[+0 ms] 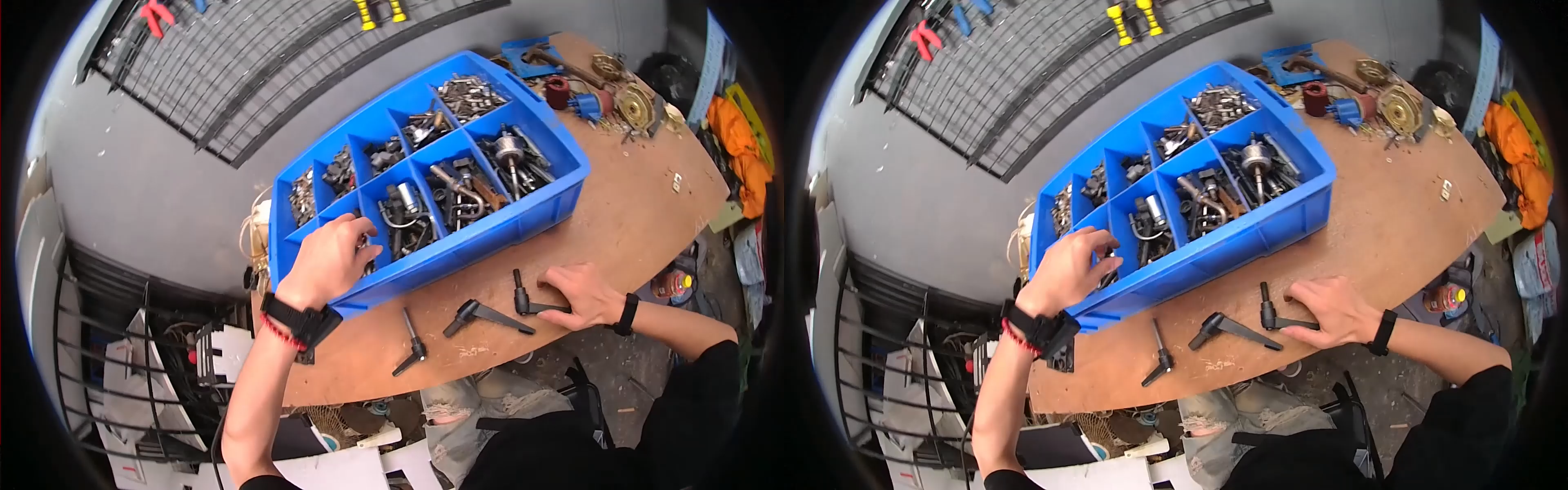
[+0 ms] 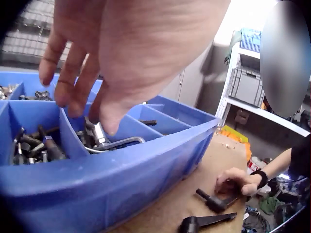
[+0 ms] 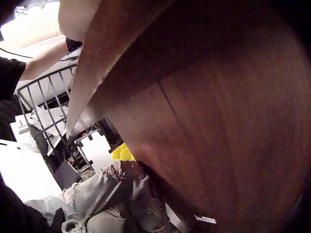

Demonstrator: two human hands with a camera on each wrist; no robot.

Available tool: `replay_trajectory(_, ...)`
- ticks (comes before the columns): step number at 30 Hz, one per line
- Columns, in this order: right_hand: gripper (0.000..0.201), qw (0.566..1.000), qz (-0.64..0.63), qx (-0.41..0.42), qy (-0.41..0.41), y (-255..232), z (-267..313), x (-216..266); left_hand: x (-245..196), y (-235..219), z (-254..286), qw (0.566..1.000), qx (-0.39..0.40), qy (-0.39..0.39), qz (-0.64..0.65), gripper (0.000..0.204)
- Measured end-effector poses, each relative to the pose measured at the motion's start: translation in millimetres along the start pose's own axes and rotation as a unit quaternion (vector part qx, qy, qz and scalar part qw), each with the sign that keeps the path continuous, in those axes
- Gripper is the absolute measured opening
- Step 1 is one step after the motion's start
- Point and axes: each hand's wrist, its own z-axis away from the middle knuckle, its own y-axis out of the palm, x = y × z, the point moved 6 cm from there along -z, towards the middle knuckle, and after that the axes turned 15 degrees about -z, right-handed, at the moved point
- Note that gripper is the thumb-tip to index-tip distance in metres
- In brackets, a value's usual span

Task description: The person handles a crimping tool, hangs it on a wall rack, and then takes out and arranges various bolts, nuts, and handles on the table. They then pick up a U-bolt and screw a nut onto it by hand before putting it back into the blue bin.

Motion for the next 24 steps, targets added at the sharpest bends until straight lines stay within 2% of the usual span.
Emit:
replay_trajectory(5, 0.050, 1.000, -0.011, 0.006, 0.024, -0.6, 3.1, -3.8, 5.6, 38.5, -56.5, 0.992, 0.018, 0.061, -0.113, 0.024)
replay_trajectory(9, 0.051, 1.000, -0.011, -0.006, 0.011, -0.5, 1.1, -5.1, 8.2, 59.5, -69.3, 0.983, 0.057, 0.079, -0.157, 0.024)
replay_trajectory(11, 0.051, 1.000, -0.016, -0.010, 0.010, -1.3, 0.7, -4.2, 4.4, 63.0, -73.0, 0.981, 0.058, 0.101, -0.156, 0.023)
replay_trajectory(15, 0.052, 1.000, -0.006, -0.013, 0.014, -3.4, 2.1, -2.4, 2.0, 56.6, -74.6, 0.989, 0.055, 0.132, -0.050, 0.021)
replay_trajectory(16, 0.052, 1.000, -0.003, -0.009, 0.021, -3.7, 3.6, -3.5, -1.1, 44.0, -73.1, 0.992, 0.025, 0.122, 0.016, 0.022)
replay_trajectory(17, 0.052, 1.000, -0.001, -0.005, 0.027, -2.9, 4.3, -4.7, -5.0, 29.2, -70.6, 0.991, -0.007, 0.131, 0.008, 0.018)
replay_trajectory(19, 0.051, 1.000, -0.006, -0.008, 0.024, 0.2, 4.4, -7.0, -2.7, 8.1, -65.9, 0.994, -0.034, 0.086, 0.057, 0.016)
replay_trajectory(20, 0.050, 1.000, -0.012, -0.016, 0.016, 1.2, 4.9, -8.6, -5.4, -8.1, -59.2, 0.994, -0.069, 0.062, 0.065, 0.013)
replay_trajectory(21, 0.049, 1.000, -0.018, -0.023, 0.008, 1.8, 4.5, -9.2, -4.3, -21.8, -53.6, 0.984, -0.142, 0.082, 0.064, 0.009)
replay_trajectory(23, 0.048, 1.000, -0.015, -0.023, 0.009, 1.0, 3.4, -7.3, 1.5, -42.9, -33.4, 0.973, -0.204, 0.005, 0.106, 0.004)
replay_trajectory(24, 0.048, 1.000, -0.013, -0.024, 0.010, 0.2, 3.4, -5.8, 6.5, -50.2, -21.1, 0.973, -0.196, -0.067, 0.105, 0.006)
